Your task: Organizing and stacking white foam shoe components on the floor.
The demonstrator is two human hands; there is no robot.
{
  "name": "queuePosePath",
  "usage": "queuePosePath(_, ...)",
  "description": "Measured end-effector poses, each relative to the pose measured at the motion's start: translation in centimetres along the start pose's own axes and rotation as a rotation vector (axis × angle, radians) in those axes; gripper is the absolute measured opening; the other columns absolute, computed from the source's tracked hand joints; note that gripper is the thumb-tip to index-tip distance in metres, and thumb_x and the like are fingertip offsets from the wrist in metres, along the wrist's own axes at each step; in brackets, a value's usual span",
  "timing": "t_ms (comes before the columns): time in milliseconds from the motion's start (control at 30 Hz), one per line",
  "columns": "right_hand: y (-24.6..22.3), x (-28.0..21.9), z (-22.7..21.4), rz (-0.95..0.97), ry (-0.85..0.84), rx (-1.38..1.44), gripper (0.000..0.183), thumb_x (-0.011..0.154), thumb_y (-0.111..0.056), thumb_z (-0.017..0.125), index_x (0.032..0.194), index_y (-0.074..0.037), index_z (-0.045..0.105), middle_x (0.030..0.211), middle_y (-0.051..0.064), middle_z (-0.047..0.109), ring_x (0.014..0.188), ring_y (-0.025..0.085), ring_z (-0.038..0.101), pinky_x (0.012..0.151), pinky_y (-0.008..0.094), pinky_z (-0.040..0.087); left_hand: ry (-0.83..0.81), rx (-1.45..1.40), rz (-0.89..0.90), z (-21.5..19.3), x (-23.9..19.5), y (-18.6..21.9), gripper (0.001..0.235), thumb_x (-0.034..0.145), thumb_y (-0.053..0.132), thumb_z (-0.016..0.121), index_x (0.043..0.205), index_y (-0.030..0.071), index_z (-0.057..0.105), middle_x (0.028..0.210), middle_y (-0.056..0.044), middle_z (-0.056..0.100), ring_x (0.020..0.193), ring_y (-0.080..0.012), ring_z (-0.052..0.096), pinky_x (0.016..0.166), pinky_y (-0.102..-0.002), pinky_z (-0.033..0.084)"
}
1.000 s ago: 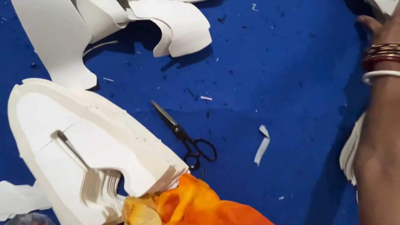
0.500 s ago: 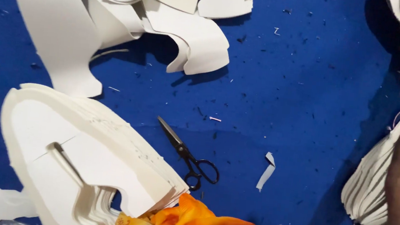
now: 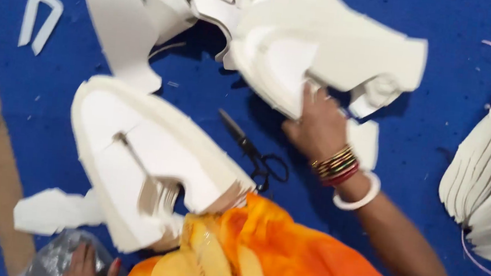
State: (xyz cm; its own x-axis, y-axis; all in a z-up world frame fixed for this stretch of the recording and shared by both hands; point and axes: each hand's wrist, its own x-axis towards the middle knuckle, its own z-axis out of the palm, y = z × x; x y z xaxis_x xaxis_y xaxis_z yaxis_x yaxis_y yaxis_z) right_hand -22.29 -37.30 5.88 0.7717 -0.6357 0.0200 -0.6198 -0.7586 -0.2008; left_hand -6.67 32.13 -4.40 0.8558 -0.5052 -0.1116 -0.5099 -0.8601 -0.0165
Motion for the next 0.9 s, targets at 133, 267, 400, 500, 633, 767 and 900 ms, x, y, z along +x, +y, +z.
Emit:
queuePosePath(133, -3.9, -4.4, 1.5, -0.146, 0.039, -0.021, 0.102, 0.062, -0.054, 0.086, 0.142, -0.001, 0.050, 0.127, 0.029, 0.056, 0.109, 0.046, 0.058, 0.080, 0.055, 0.055, -0.036, -0.086, -0.046, -4.5, 0.5, 7.8, 0.074, 0.087, 0.051, 0.061, 0.143, 0.004, 0.055, 0.149, -0.022, 0.055, 0.138, -0.0404, 0.050, 0.109, -0.053, 0.041)
queuePosePath(267, -3.8, -5.1, 1.1, -0.116, -0.059, -0.026, 0.099, 0.066, -0.058, 0.086, 0.145, -0.006, 0.057, 0.134, 0.024, 0.054, 0.122, 0.045, 0.048, 0.096, 0.058, 0.044, -0.202, -0.215, -0.248, -9.1, 2.2, 8.9, 0.079, 0.092, 0.049, 0.061, 0.159, 0.009, 0.046, 0.141, -0.025, 0.058, 0.130, -0.0409, 0.054, 0.114, -0.050, 0.041)
queuePosePath(400, -1.9, -3.2, 1.3, -0.310, -0.107, -0.148, 0.100, 0.066, -0.076, 0.085, 0.133, -0.004, 0.065, 0.124, 0.023, 0.055, 0.122, 0.041, 0.051, 0.108, 0.058, 0.042, 0.182, -0.260, -0.137, -13.8, 2.8, 11.0, 0.066, 0.094, 0.041, 0.066, 0.145, 0.002, 0.055, 0.141, -0.028, 0.059, 0.132, -0.0447, 0.051, 0.109, -0.055, 0.037)
queuePosePath(500, -0.9, -1.5, 1.2, -0.254, -0.172, 0.103, 0.091, 0.064, -0.062, 0.091, 0.130, -0.004, 0.067, 0.132, 0.028, 0.051, 0.117, 0.046, 0.053, 0.097, 0.058, 0.049, 0.138, -0.603, -0.166, -16.0, 3.1, 12.7, 0.055, 0.098, 0.038, 0.067, 0.141, 0.006, 0.057, 0.141, -0.023, 0.061, 0.134, -0.0398, 0.055, 0.114, -0.047, 0.044)
queuePosePath(633, -1.4, -1.6, 1.9, -0.188, -0.179, 0.178, 0.095, 0.065, -0.056, 0.092, 0.138, -0.002, 0.063, 0.135, 0.029, 0.051, 0.116, 0.045, 0.057, 0.093, 0.054, 0.054, 0.126, -0.642, -0.082, -15.0, 6.3, 16.7, 0.080, 0.091, 0.043, 0.074, 0.151, 0.003, 0.039, 0.148, -0.029, 0.049, 0.140, -0.0468, 0.041, 0.114, -0.053, 0.036)
queuePosePath(767, -1.8, -2.8, 3.0, -0.207, -0.102, -0.019, 0.102, 0.061, -0.052, 0.097, 0.142, 0.000, 0.063, 0.133, 0.031, 0.053, 0.115, 0.047, 0.057, 0.088, 0.054, 0.055, 0.295, -0.459, -0.045, -11.5, 10.3, 21.9, 0.138, 0.072, 0.067, 0.090, 0.154, 0.001, -0.001, 0.140, -0.047, 0.040, 0.133, -0.0594, 0.042, 0.107, -0.061, 0.039)
queuePosePath(900, -3.2, -3.4, 0.7, -0.186, -0.091, -0.036, 0.099, 0.063, -0.051, 0.097, 0.141, 0.000, 0.064, 0.131, 0.031, 0.055, 0.114, 0.046, 0.059, 0.088, 0.053, 0.056, -0.108, -0.482, -0.296, -13.6, 11.3, 24.5, 0.143, 0.073, 0.062, 0.083, 0.156, 0.005, -0.019, 0.131, -0.039, 0.052, 0.105, -0.0463, 0.065, 0.089, -0.049, 0.057)
